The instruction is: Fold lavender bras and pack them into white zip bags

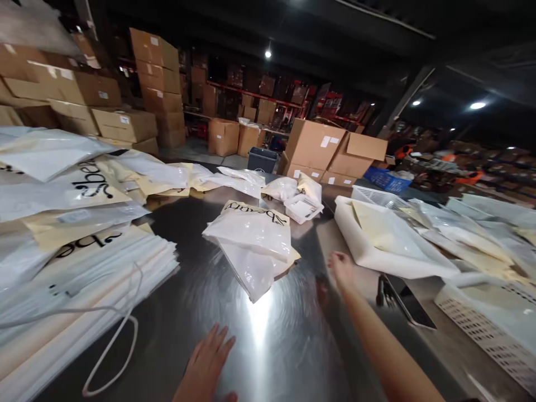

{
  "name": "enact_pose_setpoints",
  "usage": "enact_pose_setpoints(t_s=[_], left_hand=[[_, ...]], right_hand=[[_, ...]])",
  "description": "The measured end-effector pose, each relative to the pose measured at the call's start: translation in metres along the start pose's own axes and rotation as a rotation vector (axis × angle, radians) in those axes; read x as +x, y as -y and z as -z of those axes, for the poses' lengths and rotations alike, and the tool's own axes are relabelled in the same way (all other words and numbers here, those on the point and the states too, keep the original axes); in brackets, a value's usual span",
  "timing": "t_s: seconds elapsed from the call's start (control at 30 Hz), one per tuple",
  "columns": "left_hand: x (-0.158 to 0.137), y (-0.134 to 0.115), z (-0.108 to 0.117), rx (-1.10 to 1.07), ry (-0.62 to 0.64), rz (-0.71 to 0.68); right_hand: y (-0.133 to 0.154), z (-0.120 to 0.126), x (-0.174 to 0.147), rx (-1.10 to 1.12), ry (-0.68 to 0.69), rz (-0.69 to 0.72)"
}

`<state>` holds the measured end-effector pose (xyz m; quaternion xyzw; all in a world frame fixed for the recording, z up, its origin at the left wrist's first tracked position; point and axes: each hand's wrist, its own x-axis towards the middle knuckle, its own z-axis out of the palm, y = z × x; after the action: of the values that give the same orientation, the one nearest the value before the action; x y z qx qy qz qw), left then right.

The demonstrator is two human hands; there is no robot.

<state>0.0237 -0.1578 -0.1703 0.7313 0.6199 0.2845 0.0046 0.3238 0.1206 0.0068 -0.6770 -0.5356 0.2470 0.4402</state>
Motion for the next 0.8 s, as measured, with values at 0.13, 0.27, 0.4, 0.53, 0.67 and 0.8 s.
enact_pose_setpoints(t_s=[0.13, 0.27, 0.4, 0.53, 0.67, 0.8], left_hand=[[0.003, -0.010, 0.013, -0.001, -0.015, -0.037], [0.006, -0.004, 0.018, -0.046, -0.026, -0.039], [0.008, -0.008, 0.024, -0.122, -0.083, -0.007], [0.003, -0.019, 0.032, -0.283, -0.117, 0.013], [-0.005, -0.018, 0.032, -0.540, -0.130, 0.095], [0.003, -0.015, 0.040, -0.849, -0.125, 0.411]], right_hand=[[0.016, -0.066, -0.020, -0.192, 0.304, 0.024], [0.050, -0.089, -0.029, -0.340, 0.267, 0.237], [0.073, -0.087, -0.044, -0.368, 0.345, 0.549], [0.092, -0.089, -0.054, -0.283, 0.449, 0.637], [0.121, -0.084, -0.055, -0.031, 0.299, 0.529], [0.128, -0.053, -0.068, 0.281, 0.119, 0.356]])
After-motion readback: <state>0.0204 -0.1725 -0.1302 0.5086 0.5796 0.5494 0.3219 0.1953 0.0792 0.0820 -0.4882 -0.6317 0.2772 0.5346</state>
